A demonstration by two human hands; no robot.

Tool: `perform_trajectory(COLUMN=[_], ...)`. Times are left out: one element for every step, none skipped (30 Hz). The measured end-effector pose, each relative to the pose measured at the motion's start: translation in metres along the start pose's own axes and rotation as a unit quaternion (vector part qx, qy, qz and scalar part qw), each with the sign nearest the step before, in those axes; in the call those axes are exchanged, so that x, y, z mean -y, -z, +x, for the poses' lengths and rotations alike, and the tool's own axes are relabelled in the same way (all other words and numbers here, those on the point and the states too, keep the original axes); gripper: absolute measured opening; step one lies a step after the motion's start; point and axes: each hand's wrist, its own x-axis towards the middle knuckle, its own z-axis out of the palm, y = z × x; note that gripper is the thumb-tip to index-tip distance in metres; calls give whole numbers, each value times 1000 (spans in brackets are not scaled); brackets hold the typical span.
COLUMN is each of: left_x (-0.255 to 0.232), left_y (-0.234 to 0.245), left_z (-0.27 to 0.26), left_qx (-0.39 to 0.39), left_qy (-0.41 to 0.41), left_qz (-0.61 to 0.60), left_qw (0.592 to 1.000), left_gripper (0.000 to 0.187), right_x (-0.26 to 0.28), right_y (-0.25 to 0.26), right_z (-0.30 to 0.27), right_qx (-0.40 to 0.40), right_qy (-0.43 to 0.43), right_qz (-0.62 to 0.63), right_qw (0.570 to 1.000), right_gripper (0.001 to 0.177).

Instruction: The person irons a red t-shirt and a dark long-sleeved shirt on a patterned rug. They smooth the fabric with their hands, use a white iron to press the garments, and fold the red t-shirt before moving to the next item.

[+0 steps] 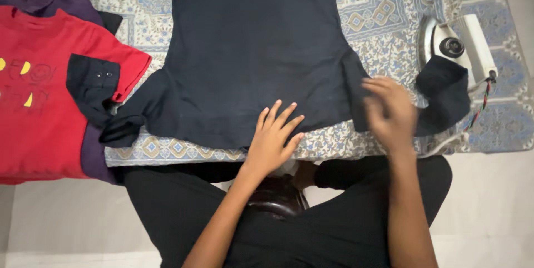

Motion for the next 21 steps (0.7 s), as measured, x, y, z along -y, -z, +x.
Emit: perform_trajectory(left_x=[2, 6, 12, 17, 24, 34, 41, 45, 47, 48, 50, 51, 50, 51, 52, 51, 49, 46, 42, 38, 34], left_y=[11, 24, 39, 53, 64, 74, 81, 82, 80, 78, 77, 76, 77, 80, 83, 85, 84, 83, 81, 81, 80], left_z=[-2, -5, -10, -21, -30, -35, -40, -45, -48, -49, -50, -52, -55, -56, -56, -59, -60, -59, -58, -60, -63], left_qx=[20, 28, 36, 50, 58, 61, 64, 66, 68, 67, 66, 64, 62, 59, 56, 52, 41, 30, 19, 19, 19], left_qy=[1, 4, 6, 13, 26, 37, 48, 48, 49, 48, 41, 34, 27, 29, 31, 34, 25, 16, 6, 9, 11], left_qz=[-48, -14, 19, 52, 39, 29, 19, 25, 31, 36, 43, 51, 59, 52, 45, 35, 42, 49, 57, 57, 57], left_qw=[999, 999, 999, 997, 997, 997, 997, 996, 996, 996, 996, 996, 996, 996, 997, 997, 998, 998, 998, 998, 998], left_gripper=[46, 53, 60, 68, 78, 89, 100, 98, 95, 93, 81, 70, 59, 54, 48, 43, 42, 41, 40, 40, 40], right_x=[9, 16, 21, 25, 28, 29, 28, 24, 21, 19, 17, 17, 18, 19, 20, 23, 25, 27, 26, 26, 25], right_y=[-12, -24, -33, -39, -44, -52, -56, -56, -57, -58, -58, -57, -55, -54, -54, -53, -53, -53, -52, -49, -47], right_z=[4, 8, 11, 7, 3, 2, 2, 0, -2, -3, -4, -7, -13, -14, -15, -19, -23, -25, -25, -27, -29], right_qx=[98, 164, 230, 241, 252, 259, 255, 254, 252, 255, 257, 260, 256, 249, 243, 240, 237, 234, 233, 233, 233], right_qy=[9, 60, 111, 123, 134, 149, 139, 130, 121, 125, 129, 134, 129, 129, 129, 138, 147, 156, 149, 140, 131], right_qz=[40, 31, 22, 10, -2, -15, -13, -9, -5, -23, -40, -58, -55, -55, -54, -71, -89, -106, -98, -88, -78], right_qw=[994, 984, 967, 963, 958, 954, 957, 958, 960, 959, 957, 955, 956, 958, 960, 958, 956, 954, 956, 958, 960], right_gripper=[41, 52, 63, 61, 60, 59, 53, 48, 43, 44, 46, 48, 48, 47, 47, 48, 50, 52, 52, 52, 52])
